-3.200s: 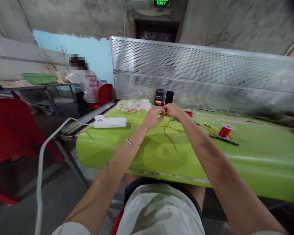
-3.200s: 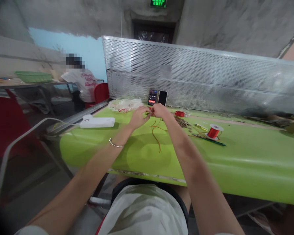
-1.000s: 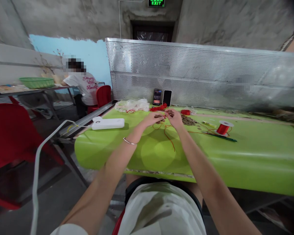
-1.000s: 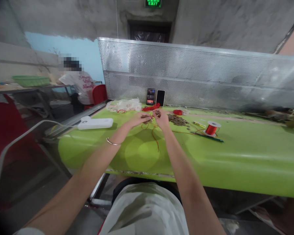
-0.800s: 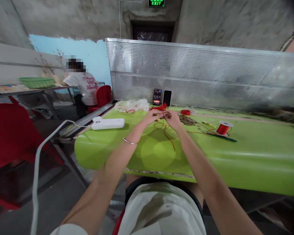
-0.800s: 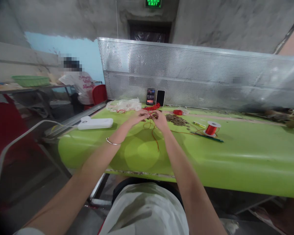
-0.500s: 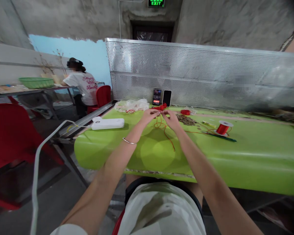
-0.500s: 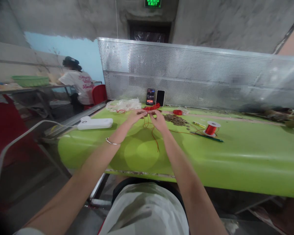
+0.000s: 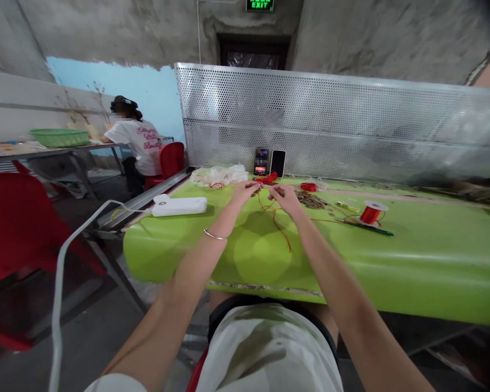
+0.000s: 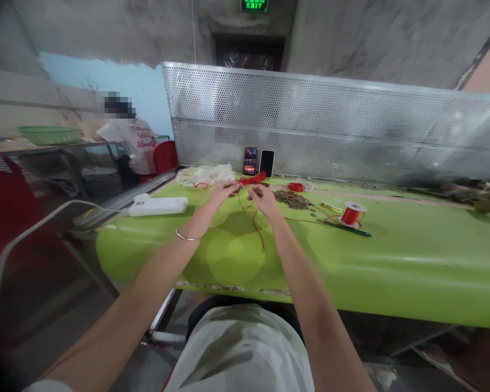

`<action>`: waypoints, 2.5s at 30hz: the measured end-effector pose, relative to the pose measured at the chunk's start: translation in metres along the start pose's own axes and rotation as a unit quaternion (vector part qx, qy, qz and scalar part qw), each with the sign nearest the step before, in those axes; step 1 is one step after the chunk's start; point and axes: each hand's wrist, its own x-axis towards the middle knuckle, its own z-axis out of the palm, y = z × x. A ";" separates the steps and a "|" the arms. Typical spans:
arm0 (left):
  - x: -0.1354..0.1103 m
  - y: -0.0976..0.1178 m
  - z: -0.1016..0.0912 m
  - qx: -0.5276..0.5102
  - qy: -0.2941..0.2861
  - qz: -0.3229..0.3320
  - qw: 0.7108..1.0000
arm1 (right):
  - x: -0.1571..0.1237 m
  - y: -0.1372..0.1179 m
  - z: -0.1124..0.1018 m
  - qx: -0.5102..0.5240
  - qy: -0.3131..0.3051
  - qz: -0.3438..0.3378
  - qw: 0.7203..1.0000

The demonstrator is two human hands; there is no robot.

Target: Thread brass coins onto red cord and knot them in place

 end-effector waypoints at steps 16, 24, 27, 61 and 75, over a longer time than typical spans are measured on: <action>0.006 -0.009 -0.005 -0.101 -0.004 -0.020 0.995 | 0.003 -0.008 -0.038 0.332 0.193 0.090 0.919; 0.005 -0.008 -0.006 -0.103 0.016 -0.031 0.994 | 0.002 -0.009 -0.051 0.377 0.234 0.103 0.890; 0.005 -0.008 -0.007 -0.094 0.032 -0.021 0.995 | 0.003 -0.008 -0.060 0.395 0.264 0.104 0.874; 0.006 -0.008 -0.004 -0.066 0.023 -0.043 0.997 | -0.013 0.053 -0.144 -0.279 0.307 0.025 0.910; 0.007 -0.011 -0.006 -0.073 0.010 -0.024 0.997 | -0.025 0.003 -0.060 -0.388 0.072 -0.101 0.913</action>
